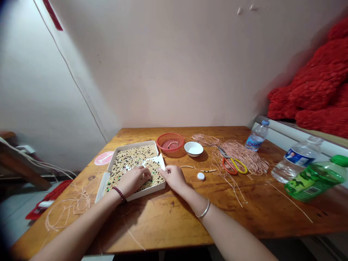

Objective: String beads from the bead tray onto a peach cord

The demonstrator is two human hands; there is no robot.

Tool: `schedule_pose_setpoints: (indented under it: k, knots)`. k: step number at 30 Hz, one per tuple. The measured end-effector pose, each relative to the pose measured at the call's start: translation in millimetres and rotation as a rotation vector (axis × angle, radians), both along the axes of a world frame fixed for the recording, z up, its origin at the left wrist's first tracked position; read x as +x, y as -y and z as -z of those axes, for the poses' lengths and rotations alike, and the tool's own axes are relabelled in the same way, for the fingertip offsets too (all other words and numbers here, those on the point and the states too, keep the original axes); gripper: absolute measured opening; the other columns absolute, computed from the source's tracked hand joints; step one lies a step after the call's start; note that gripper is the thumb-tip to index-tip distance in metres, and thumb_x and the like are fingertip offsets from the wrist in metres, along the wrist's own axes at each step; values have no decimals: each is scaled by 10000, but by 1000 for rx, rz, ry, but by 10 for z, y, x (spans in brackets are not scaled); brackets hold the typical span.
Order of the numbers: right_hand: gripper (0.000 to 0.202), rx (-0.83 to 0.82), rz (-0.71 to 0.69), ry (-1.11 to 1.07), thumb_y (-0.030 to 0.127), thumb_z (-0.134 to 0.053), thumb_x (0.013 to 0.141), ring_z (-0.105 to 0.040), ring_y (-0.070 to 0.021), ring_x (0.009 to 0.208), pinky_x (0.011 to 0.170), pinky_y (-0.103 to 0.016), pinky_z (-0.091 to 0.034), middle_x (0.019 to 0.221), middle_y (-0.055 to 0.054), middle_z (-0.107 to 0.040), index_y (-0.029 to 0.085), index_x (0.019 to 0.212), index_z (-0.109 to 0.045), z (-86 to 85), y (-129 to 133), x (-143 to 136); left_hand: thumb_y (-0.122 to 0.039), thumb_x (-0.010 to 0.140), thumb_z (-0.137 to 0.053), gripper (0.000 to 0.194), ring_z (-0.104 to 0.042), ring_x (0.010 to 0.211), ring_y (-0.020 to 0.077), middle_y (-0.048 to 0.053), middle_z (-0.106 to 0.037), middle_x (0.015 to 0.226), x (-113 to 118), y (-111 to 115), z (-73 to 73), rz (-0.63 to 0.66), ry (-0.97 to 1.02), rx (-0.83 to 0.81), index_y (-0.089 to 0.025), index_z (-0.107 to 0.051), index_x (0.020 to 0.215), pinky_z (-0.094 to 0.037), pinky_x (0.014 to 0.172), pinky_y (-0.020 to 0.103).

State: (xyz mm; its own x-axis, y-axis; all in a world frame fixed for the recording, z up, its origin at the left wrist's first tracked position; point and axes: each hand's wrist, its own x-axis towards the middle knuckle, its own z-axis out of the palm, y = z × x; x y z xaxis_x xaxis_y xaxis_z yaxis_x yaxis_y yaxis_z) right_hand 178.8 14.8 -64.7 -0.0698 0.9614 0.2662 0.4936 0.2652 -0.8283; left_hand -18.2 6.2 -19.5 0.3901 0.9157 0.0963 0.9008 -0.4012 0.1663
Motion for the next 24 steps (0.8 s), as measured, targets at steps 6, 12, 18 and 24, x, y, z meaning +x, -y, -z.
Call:
schedule_pose_setpoints:
  k: [6, 12, 18, 24]
  knots:
    - [451, 38, 23, 36, 495, -532, 765, -302, -84, 488, 470, -214, -213, 480, 46, -327, 176, 486, -379, -35, 26, 0, -319, 851, -527, 206, -613, 865, 200, 49, -654, 921, -11, -11, -29, 153, 61, -19, -228, -710, 878, -422, 762, 270]
    - [449, 50, 34, 68, 492, -535, 767, -308, -83, 480, 468, -213, -213, 470, 46, -344, 175, 482, -392, -33, 29, -4, -311, 840, -549, 170, -622, 826, 199, 32, -678, 887, -7, -13, -12, 164, 70, -24, -228, -697, 841, -419, 715, 262]
    - [444, 42, -3, 110, 477, -525, 776, -294, -78, 472, 469, -215, -202, 465, 48, -337, 172, 482, -393, -47, 103, -39, -308, 812, -586, 125, -620, 752, 190, 18, -689, 801, 6, -27, 31, 96, 47, -35, -223, -668, 771, -383, 628, 252]
    - [430, 43, 15, 155, 471, -529, 772, -306, -83, 472, 467, -219, -200, 463, 38, -374, 172, 485, -416, -56, 120, -35, -295, 813, -580, 129, -608, 776, 195, 35, -679, 808, 19, -28, 25, 124, 91, -11, -206, -656, 758, -386, 658, 258]
